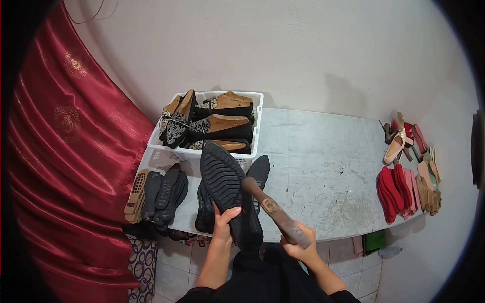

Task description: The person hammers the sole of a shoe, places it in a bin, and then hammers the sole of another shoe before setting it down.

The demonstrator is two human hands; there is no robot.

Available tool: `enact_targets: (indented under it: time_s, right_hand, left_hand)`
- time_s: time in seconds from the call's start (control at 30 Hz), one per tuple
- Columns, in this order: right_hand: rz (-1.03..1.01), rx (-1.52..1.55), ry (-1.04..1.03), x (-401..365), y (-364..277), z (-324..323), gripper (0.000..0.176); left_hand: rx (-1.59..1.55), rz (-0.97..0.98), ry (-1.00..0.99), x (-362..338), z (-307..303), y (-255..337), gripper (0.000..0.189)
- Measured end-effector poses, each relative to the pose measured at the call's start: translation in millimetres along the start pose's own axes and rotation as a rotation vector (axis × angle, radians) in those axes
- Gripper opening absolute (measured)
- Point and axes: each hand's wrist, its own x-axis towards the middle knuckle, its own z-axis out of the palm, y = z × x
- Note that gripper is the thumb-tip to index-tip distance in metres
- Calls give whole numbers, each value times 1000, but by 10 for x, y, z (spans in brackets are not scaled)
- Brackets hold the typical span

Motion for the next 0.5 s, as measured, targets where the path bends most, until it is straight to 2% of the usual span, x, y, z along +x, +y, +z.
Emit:
enact_targets:
  time_s: [0.13,0.2,0.23,0.3,0.33,0.4,0.43,0.5]
  right_hand:
    - [-105,-53,-58,10,-56,-71,27]
    - [-132,-99,-65,-33,57,-19,27]
    - [-98,-50,-48,-19,23,14,25]
    - [-4,-51,-52,25,-50,1,23]
    - [-7,-50,-52,23,-73,-11,23]
    - [-136,-72,15,29,-97,-20,23]
    - [15,120,-10,-40,-56,7,25]
    - [-45,80,-15,-96,118,93,25]
  left_hand:
    - [-43,-113,-65,94,-232,-3,57]
    - [-216,-222,-134,106,-321,-21,57]
    - [-215,-222,-132,98,-292,-15,57]
    - [-109,-75,-45,85,-194,9,58]
    - [-108,-72,-47,98,-208,12,58]
    - [-37,-51,-68,137,-272,14,58]
    - [-34,-55,-66,145,-296,21,58]
    - [-132,-168,-92,138,-329,21,59]
